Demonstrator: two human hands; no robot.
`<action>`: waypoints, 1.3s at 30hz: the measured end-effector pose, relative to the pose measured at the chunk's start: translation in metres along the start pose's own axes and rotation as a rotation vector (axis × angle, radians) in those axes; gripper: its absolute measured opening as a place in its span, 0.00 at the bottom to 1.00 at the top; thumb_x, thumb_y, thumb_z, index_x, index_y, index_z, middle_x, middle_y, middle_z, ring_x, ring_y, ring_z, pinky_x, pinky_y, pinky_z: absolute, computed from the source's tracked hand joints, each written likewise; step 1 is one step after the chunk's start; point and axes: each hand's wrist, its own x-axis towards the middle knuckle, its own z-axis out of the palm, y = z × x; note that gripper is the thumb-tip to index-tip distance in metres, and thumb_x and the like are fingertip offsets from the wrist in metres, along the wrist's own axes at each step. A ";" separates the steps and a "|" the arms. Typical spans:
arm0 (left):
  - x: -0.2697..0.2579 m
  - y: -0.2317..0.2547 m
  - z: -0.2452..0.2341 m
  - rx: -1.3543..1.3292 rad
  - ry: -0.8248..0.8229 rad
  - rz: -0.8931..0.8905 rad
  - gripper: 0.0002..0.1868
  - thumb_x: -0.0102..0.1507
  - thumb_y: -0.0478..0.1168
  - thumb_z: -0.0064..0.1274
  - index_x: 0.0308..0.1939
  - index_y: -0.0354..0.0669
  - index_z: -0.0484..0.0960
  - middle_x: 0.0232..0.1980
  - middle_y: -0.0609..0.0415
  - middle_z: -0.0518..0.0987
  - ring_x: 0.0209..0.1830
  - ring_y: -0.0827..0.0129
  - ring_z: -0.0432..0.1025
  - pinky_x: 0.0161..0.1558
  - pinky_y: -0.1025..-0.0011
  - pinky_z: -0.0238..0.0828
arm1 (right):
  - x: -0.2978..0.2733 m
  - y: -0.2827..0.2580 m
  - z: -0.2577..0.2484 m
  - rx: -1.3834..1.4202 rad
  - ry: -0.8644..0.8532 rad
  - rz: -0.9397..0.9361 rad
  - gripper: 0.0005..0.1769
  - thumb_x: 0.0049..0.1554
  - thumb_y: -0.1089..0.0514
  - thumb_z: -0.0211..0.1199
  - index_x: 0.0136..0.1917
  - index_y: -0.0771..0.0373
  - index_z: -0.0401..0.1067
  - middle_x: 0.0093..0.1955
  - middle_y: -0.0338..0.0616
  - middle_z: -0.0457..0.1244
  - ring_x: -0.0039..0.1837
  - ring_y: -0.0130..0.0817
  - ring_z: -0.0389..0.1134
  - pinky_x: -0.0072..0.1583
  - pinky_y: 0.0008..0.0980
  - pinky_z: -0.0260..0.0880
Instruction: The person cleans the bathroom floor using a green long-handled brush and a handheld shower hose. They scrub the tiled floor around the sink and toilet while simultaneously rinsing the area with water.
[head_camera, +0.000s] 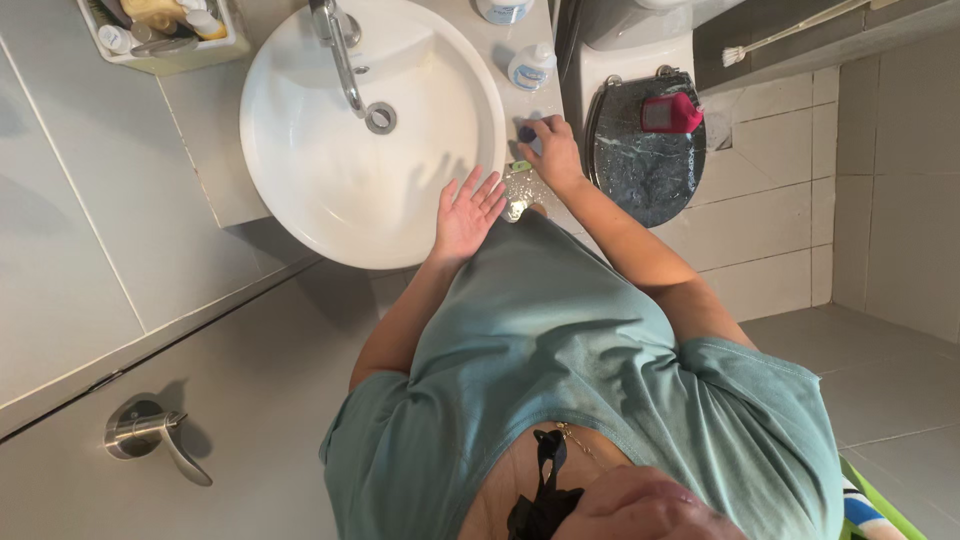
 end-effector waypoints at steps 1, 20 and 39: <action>0.000 0.000 0.000 -0.002 0.001 0.001 0.35 0.71 0.60 0.39 0.77 0.48 0.61 0.75 0.47 0.66 0.75 0.56 0.61 0.77 0.56 0.54 | 0.001 0.004 0.004 0.002 0.002 -0.013 0.22 0.52 0.57 0.74 0.61 0.58 0.76 0.55 0.51 0.63 0.59 0.53 0.65 0.58 0.46 0.70; -0.001 0.007 0.006 0.001 0.026 0.021 0.33 0.71 0.59 0.38 0.76 0.48 0.62 0.74 0.46 0.67 0.75 0.56 0.61 0.77 0.56 0.54 | 0.009 0.014 0.004 0.003 -0.033 -0.051 0.17 0.53 0.62 0.72 0.56 0.61 0.75 0.51 0.54 0.66 0.55 0.56 0.68 0.56 0.48 0.70; 0.002 0.011 0.005 -0.017 0.018 0.030 0.33 0.70 0.59 0.39 0.76 0.49 0.63 0.75 0.46 0.66 0.76 0.56 0.60 0.76 0.56 0.54 | 0.011 0.008 -0.008 0.032 0.078 0.019 0.22 0.60 0.56 0.74 0.62 0.61 0.68 0.61 0.55 0.61 0.63 0.55 0.64 0.62 0.47 0.68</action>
